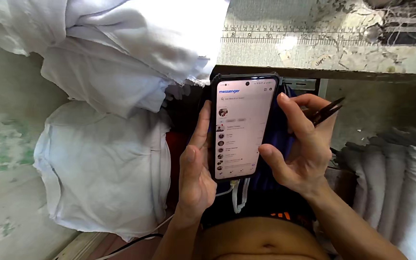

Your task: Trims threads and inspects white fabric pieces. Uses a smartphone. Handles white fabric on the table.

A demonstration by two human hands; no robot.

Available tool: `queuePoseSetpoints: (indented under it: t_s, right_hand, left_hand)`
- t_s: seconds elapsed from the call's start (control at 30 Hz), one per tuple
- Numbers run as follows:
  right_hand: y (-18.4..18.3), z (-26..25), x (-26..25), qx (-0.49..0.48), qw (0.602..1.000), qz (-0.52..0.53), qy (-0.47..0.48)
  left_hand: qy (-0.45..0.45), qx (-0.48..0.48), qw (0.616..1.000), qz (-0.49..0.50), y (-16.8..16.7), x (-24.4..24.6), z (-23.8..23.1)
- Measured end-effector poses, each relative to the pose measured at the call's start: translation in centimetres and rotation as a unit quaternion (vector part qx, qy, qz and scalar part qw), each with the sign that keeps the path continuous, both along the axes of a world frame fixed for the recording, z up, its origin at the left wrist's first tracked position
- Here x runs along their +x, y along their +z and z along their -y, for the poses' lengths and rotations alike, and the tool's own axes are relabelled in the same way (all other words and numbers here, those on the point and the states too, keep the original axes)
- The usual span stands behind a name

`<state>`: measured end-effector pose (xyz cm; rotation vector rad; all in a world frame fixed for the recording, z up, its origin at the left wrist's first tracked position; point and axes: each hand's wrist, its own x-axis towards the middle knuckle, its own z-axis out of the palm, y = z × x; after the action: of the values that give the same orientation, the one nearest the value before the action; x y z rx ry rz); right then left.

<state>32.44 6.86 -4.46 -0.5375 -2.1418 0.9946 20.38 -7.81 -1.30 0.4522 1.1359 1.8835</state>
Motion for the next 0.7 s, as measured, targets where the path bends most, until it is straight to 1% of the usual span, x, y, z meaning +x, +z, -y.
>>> queuePoseSetpoints:
  t_s: [0.1, 0.17, 0.2, 0.27, 0.33, 0.37, 0.4, 0.43, 0.6, 0.7]
  right_hand:
    - [0.3, -0.3, -0.1, 0.027, 1.0, 0.009, -0.01]
    - [0.5, -0.5, -0.1, 0.007, 1.0, 0.01, 0.015]
    - [0.6, -0.5, 0.1, -0.027, 0.999, 0.012, 0.041]
    - [0.5, -0.1, 0.9, -0.154, 0.98, 0.019, 0.123]
    - [0.0, 0.4, 1.7, -0.304, 0.928, 0.021, 0.217]
    - [-0.4, 0.7, 1.9, -0.349, 0.903, 0.013, 0.25]
    - [-0.6, 0.9, 1.9, -0.369, 0.89, 0.005, 0.267]
    - [-0.7, 1.1, 1.9, -0.373, 0.888, -0.003, 0.27]
    - [-0.9, 1.7, 1.5, -0.341, 0.908, -0.003, 0.245]
    - [-0.9, 1.4, 1.6, -0.338, 0.905, -0.001, 0.257]
  left_hand:
    - [-0.005, 0.002, 1.0, 0.008, 0.1, 0.1, -0.1]
    - [-0.003, -0.001, 1.0, 0.014, 0.1, 0.0, -0.2]
    - [-0.002, -0.003, 1.0, 0.017, 0.2, 0.0, -0.2]
    - [-0.002, -0.008, 1.0, 0.022, 0.5, -0.1, -0.3]
    - [0.005, -0.01, 1.0, 0.018, 0.7, -0.5, -0.4]
    - [0.009, -0.007, 1.0, 0.016, 0.7, -0.7, -0.5]
    - [0.012, -0.002, 1.0, 0.017, 0.7, -0.8, -0.5]
    - [0.016, 0.001, 1.0, 0.023, 0.7, -0.9, -0.5]
    - [0.024, 0.003, 0.999, 0.035, 0.7, -0.9, -0.4]
    - [0.023, 0.003, 0.999, 0.036, 0.6, -0.9, -0.4]
